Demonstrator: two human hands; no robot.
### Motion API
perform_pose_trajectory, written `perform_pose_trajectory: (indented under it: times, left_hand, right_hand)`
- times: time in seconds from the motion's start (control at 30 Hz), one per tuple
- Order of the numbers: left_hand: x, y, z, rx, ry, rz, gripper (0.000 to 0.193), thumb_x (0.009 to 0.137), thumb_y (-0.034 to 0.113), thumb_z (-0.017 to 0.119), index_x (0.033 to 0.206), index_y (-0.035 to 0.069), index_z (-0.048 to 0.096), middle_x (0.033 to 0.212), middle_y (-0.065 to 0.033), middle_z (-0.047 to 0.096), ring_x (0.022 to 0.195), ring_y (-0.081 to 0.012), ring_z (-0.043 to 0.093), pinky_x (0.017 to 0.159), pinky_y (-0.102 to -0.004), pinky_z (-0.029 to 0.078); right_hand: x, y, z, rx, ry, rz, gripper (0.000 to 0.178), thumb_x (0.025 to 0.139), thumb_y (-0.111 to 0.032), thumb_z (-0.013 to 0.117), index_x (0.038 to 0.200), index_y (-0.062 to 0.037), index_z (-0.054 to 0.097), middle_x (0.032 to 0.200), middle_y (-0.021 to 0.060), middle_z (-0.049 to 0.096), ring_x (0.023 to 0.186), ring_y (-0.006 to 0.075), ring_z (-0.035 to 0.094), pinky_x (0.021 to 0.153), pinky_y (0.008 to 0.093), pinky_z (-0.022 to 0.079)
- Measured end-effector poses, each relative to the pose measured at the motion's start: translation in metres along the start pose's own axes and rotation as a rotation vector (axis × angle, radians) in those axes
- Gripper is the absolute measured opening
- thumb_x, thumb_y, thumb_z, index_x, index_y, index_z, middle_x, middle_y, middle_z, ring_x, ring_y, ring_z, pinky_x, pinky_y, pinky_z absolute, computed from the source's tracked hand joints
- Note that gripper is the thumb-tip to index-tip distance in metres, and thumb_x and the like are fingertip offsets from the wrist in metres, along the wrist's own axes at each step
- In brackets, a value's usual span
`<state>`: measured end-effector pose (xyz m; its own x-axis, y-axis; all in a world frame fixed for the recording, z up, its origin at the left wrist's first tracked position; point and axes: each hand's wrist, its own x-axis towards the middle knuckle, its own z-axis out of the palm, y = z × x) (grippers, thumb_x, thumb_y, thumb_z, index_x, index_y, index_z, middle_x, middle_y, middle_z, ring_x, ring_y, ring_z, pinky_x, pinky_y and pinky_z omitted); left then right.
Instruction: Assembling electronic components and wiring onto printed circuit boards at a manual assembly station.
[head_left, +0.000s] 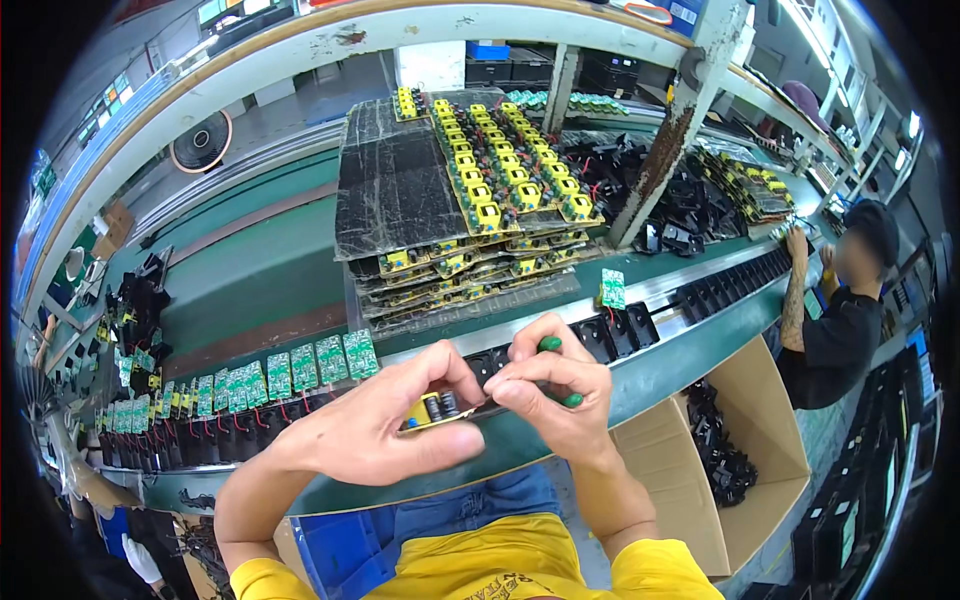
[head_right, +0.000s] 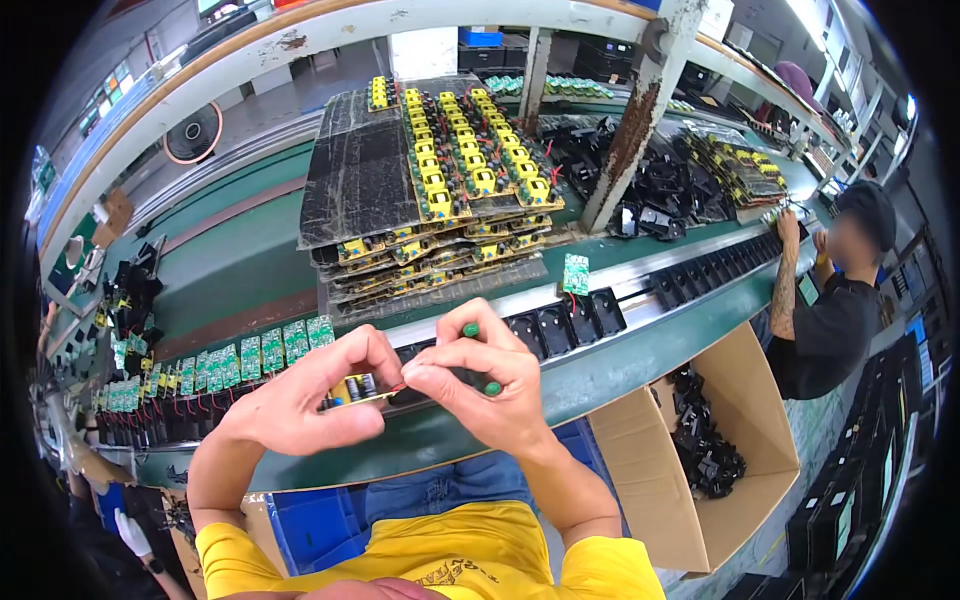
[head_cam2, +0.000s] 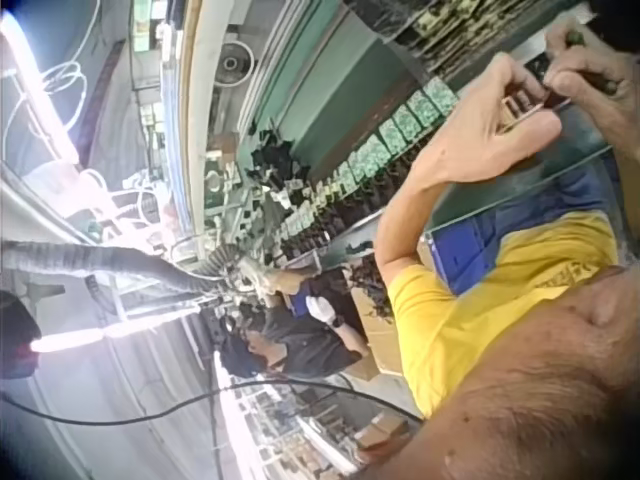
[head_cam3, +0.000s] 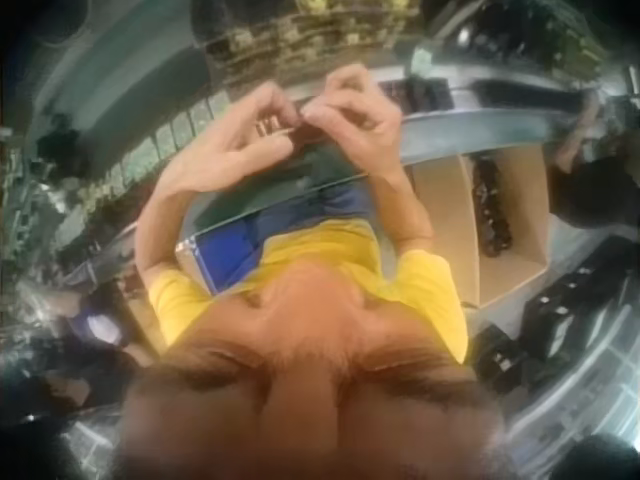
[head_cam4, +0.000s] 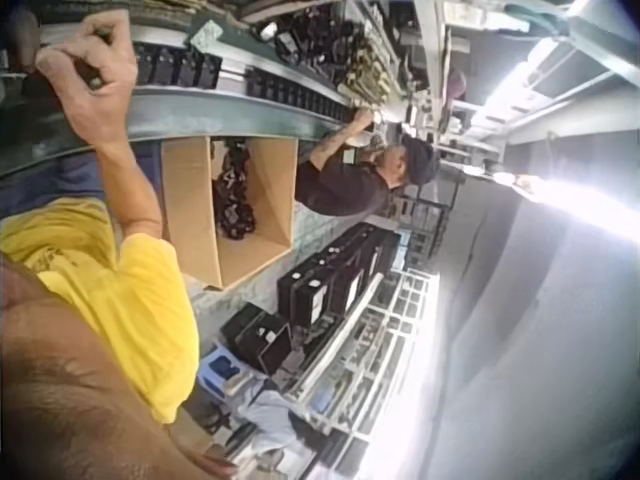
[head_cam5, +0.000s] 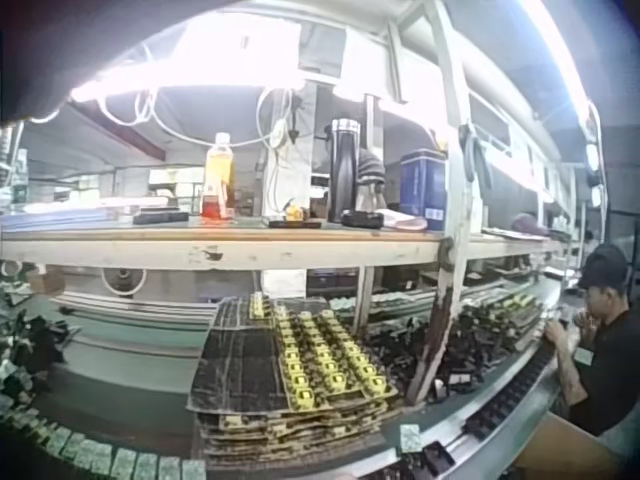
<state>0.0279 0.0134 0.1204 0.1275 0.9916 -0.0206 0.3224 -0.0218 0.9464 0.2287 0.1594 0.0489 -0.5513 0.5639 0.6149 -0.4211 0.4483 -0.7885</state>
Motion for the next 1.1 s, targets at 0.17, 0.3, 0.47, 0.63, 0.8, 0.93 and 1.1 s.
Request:
perform_pose_trajectory:
  times: [0.17,0.3,0.47,0.63,0.8,0.93,1.1]
  left_hand:
    - [0.002,-0.006,0.010,0.223,0.291,0.241,0.012,0.095,-0.002,0.076,0.103,0.002,0.068,0.099,-0.0072,0.070,0.087,-0.0224,0.061,0.082,-0.0330,0.051]
    - [0.014,-0.016,0.010,0.291,0.336,0.099,0.009,0.096,0.001,0.078,0.100,0.001,0.070,0.096,-0.0067,0.072,0.084,-0.0213,0.062,0.080,-0.0336,0.052]
    - [0.016,-0.057,0.005,0.508,0.400,-0.059,0.010,0.095,0.005,0.079,0.099,-0.001,0.072,0.094,-0.0072,0.074,0.080,-0.0231,0.063,0.078,-0.0344,0.052]
    - [0.019,-0.082,0.005,0.671,0.427,-0.075,0.010,0.095,0.007,0.080,0.096,-0.001,0.073,0.091,-0.0078,0.075,0.078,-0.0261,0.064,0.077,-0.0354,0.053]
    - [0.017,-0.089,0.004,0.779,0.451,-0.101,0.010,0.095,0.008,0.080,0.095,0.001,0.074,0.091,-0.0068,0.075,0.078,-0.0278,0.065,0.076,-0.0362,0.053]
    - [0.015,-0.092,0.003,0.784,0.462,-0.101,0.010,0.094,0.008,0.080,0.094,0.001,0.073,0.091,-0.0062,0.075,0.077,-0.0274,0.064,0.075,-0.0367,0.052]
    - [0.014,-0.094,0.003,0.828,0.451,-0.111,0.013,0.095,0.014,0.081,0.092,0.005,0.073,0.094,-0.0059,0.075,0.080,-0.0320,0.069,0.076,-0.0420,0.056]
  right_hand:
    - [-0.017,-0.015,0.006,-0.153,-0.019,0.031,0.017,0.089,-0.004,0.092,0.107,-0.0046,0.091,0.107,0.0062,0.063,0.088,0.0163,0.056,0.074,0.0277,0.046]
    - [-0.027,0.003,0.007,-0.592,-0.001,-0.083,0.020,0.089,-0.013,0.094,0.110,-0.0106,0.092,0.108,0.0044,0.064,0.085,0.0177,0.056,0.074,0.0304,0.048]
    - [-0.046,0.034,0.005,-0.930,-0.184,-0.053,0.025,0.087,-0.020,0.096,0.111,-0.0160,0.091,0.109,0.0030,0.065,0.085,0.0196,0.057,0.076,0.0335,0.050]
    - [-0.058,0.043,0.018,-1.015,-0.228,-0.082,0.027,0.084,-0.021,0.097,0.110,-0.0174,0.091,0.111,0.0022,0.066,0.087,0.0207,0.058,0.077,0.0353,0.051]
    - [-0.058,0.044,0.023,-1.018,-0.213,-0.063,0.024,0.084,-0.020,0.097,0.107,-0.0161,0.091,0.111,0.0026,0.067,0.090,0.0205,0.058,0.079,0.0355,0.051]
    - [-0.060,0.047,0.022,-1.014,-0.208,-0.062,0.024,0.084,-0.020,0.097,0.106,-0.0156,0.091,0.112,0.0026,0.067,0.089,0.0207,0.058,0.079,0.0354,0.051]
    - [-0.059,0.046,0.024,-1.002,-0.206,-0.051,0.023,0.083,-0.019,0.098,0.105,-0.0152,0.092,0.112,0.0027,0.067,0.089,0.0207,0.058,0.079,0.0353,0.051]
